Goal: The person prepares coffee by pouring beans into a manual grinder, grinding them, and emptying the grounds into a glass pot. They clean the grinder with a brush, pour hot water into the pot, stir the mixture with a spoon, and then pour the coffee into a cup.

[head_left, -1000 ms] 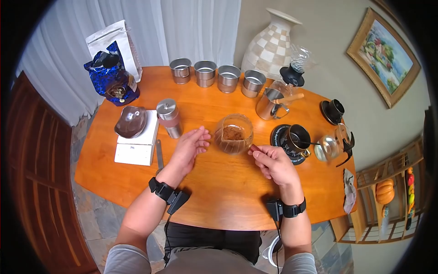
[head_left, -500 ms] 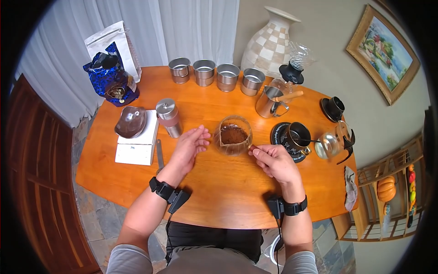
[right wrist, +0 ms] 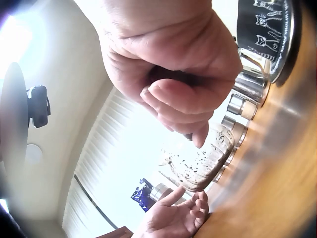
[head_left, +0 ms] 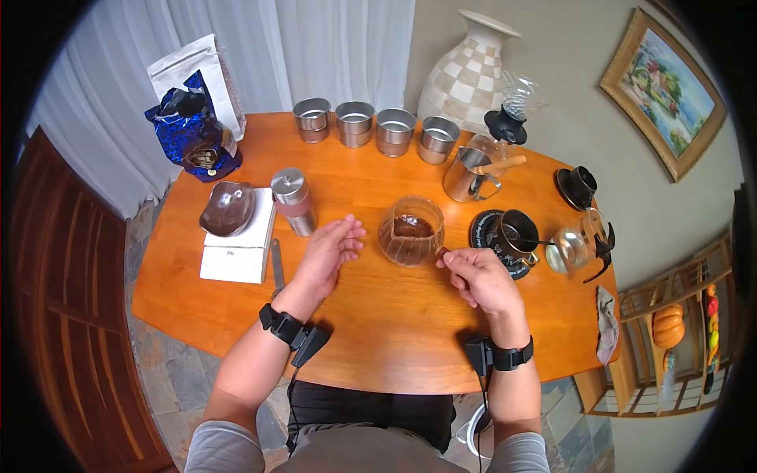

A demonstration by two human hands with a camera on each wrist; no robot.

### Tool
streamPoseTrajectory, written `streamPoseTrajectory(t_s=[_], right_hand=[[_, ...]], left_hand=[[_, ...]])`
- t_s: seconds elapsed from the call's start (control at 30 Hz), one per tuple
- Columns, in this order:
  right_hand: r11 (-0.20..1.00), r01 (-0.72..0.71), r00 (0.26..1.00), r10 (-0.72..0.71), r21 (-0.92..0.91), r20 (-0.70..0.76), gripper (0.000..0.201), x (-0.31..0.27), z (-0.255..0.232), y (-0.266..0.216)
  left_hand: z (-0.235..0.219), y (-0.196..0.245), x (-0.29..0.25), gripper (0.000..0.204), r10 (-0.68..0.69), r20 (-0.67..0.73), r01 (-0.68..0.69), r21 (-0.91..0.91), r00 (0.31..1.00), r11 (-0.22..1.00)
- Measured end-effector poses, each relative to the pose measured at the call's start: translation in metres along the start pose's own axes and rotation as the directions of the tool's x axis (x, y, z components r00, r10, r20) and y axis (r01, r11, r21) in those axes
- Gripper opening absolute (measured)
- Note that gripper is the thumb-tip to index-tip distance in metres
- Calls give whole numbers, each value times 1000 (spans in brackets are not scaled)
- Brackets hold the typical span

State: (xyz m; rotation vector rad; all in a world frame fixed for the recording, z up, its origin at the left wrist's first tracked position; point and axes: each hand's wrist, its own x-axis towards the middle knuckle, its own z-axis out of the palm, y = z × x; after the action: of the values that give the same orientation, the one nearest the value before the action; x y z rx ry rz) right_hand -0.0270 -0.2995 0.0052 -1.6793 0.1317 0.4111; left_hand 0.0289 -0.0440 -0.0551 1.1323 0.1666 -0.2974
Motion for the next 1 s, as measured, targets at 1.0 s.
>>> streamPoseTrajectory(t_s=[1.0], right_hand=[[998,37,999,-38,-57,-16,27,5,0,5]], left_hand=[[-1,-2,2,26,-4,-3,4,2,1000,1000]])
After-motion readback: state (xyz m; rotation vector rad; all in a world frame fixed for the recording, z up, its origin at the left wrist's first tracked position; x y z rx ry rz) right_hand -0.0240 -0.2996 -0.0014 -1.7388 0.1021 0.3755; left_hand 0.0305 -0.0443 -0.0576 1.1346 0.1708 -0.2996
